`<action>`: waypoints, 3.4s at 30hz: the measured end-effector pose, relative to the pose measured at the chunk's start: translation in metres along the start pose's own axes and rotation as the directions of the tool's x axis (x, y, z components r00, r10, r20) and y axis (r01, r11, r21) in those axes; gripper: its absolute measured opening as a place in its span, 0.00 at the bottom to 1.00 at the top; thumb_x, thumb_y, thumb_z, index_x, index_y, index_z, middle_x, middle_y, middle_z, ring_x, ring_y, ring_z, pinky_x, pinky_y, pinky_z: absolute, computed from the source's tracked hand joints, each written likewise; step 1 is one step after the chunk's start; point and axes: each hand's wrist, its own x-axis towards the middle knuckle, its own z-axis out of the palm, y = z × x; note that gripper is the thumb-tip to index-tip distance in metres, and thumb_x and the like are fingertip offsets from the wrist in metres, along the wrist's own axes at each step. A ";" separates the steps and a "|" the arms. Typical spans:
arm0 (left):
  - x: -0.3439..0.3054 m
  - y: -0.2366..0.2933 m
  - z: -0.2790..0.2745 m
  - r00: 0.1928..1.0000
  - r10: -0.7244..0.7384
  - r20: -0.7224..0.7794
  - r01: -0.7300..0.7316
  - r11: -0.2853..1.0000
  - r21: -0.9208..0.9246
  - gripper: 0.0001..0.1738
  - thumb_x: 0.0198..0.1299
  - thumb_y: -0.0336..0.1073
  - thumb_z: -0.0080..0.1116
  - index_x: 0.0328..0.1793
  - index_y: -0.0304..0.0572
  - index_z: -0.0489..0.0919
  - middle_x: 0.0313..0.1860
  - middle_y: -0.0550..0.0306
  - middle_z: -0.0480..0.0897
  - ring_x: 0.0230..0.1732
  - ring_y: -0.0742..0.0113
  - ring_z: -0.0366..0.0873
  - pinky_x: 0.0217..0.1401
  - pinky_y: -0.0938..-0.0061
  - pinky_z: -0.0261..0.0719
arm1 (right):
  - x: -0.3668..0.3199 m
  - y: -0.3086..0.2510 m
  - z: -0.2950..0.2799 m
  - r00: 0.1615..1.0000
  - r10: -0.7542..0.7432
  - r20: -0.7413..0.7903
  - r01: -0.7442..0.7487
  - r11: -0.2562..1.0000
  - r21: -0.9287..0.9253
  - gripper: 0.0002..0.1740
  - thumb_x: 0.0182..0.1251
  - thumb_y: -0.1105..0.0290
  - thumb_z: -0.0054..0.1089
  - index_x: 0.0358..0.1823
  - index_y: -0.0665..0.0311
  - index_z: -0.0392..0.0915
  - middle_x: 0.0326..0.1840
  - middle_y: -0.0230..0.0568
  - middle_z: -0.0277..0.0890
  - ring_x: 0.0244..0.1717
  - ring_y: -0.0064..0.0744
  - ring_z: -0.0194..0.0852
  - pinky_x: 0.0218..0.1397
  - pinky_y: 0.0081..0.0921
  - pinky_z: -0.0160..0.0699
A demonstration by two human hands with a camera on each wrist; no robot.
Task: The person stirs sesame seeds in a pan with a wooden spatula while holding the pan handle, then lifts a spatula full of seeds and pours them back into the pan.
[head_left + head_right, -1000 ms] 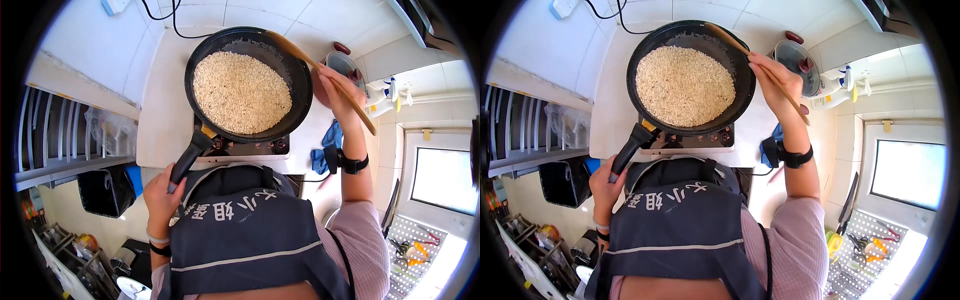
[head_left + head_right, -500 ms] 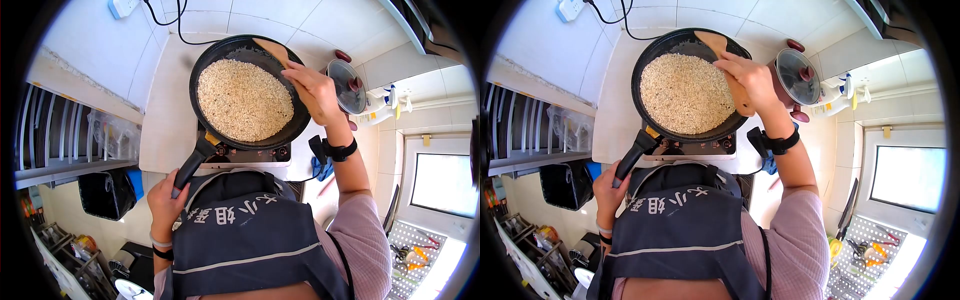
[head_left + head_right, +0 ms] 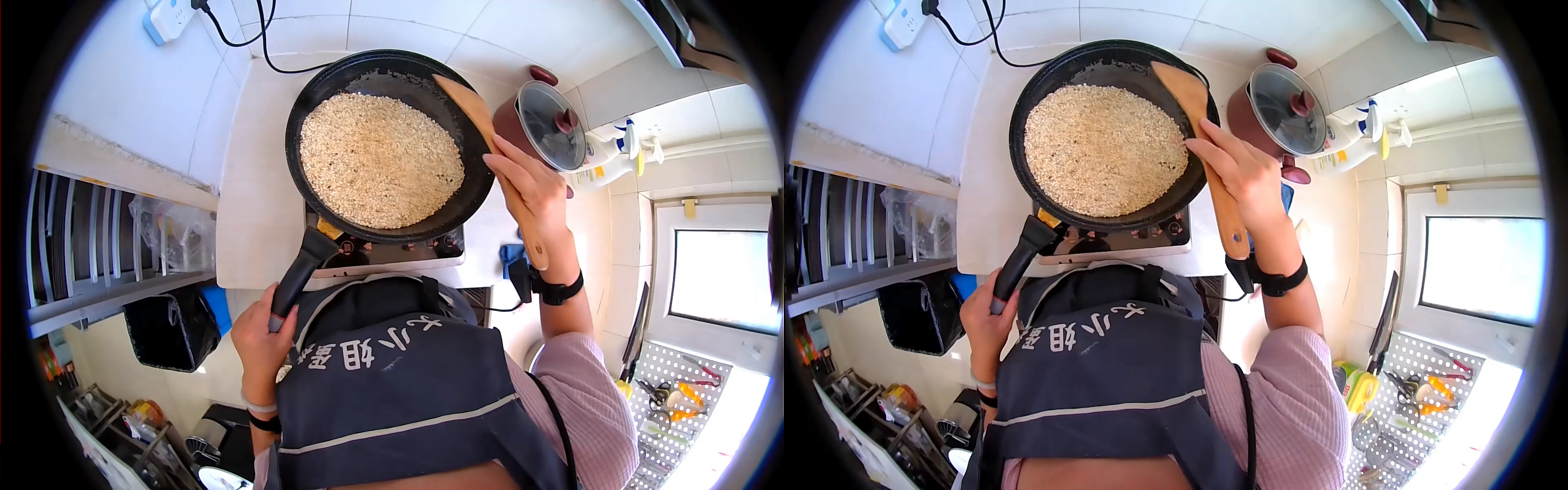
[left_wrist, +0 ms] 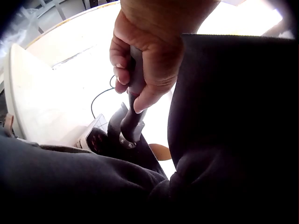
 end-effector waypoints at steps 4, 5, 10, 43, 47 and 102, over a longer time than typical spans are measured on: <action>0.000 -0.001 0.001 1.000 0.001 0.001 -0.001 1.000 0.001 0.27 0.47 0.32 0.75 0.55 0.36 0.82 0.26 0.49 0.80 0.25 0.52 0.78 0.29 0.65 0.74 | -0.023 -0.002 -0.008 0.997 0.080 0.018 -0.080 0.997 -0.020 0.19 0.48 0.78 0.69 0.45 0.58 0.84 0.53 0.44 0.84 0.37 0.40 0.86 0.37 0.26 0.84; 0.000 -0.002 0.002 1.000 0.021 -0.019 -0.021 1.000 -0.003 0.26 0.47 0.32 0.75 0.55 0.36 0.82 0.26 0.49 0.80 0.25 0.52 0.78 0.29 0.65 0.74 | -0.027 -0.005 -0.008 0.996 0.083 0.018 -0.083 0.996 -0.021 0.19 0.48 0.78 0.69 0.45 0.58 0.84 0.53 0.44 0.84 0.37 0.40 0.86 0.37 0.26 0.84; -0.001 -0.001 0.001 1.000 -0.011 0.010 0.011 1.000 -0.008 0.26 0.47 0.32 0.75 0.56 0.36 0.82 0.26 0.48 0.80 0.25 0.51 0.78 0.29 0.65 0.74 | -0.028 -0.025 -0.012 0.999 0.047 -0.002 -0.047 0.999 0.010 0.20 0.46 0.79 0.69 0.44 0.59 0.84 0.53 0.48 0.84 0.36 0.39 0.86 0.36 0.26 0.84; -0.001 0.000 0.002 1.000 0.005 0.002 -0.005 1.000 -0.018 0.26 0.47 0.30 0.75 0.55 0.35 0.82 0.27 0.47 0.81 0.25 0.50 0.79 0.30 0.65 0.75 | -0.017 -0.010 0.013 0.971 0.139 -0.197 -0.133 0.990 0.042 0.12 0.55 0.80 0.70 0.41 0.62 0.84 0.44 0.45 0.86 0.33 0.40 0.87 0.34 0.25 0.85; 0.000 0.002 0.000 1.000 -0.015 0.012 0.015 1.000 -0.019 0.26 0.48 0.30 0.75 0.56 0.35 0.82 0.27 0.47 0.81 0.25 0.50 0.79 0.30 0.65 0.75 | -0.014 -0.012 0.026 0.959 0.227 -0.169 -0.209 0.971 0.117 0.09 0.59 0.79 0.69 0.40 0.62 0.84 0.41 0.46 0.87 0.36 0.42 0.88 0.36 0.27 0.85; 0.002 0.002 -0.002 1.000 -0.008 -0.006 0.008 1.000 0.007 0.26 0.48 0.34 0.75 0.56 0.38 0.83 0.26 0.50 0.80 0.25 0.52 0.78 0.28 0.66 0.74 | 0.023 0.013 -0.008 0.882 -0.271 0.385 0.028 0.847 0.531 0.10 0.58 0.80 0.67 0.41 0.67 0.85 0.46 0.48 0.87 0.37 0.39 0.88 0.38 0.28 0.85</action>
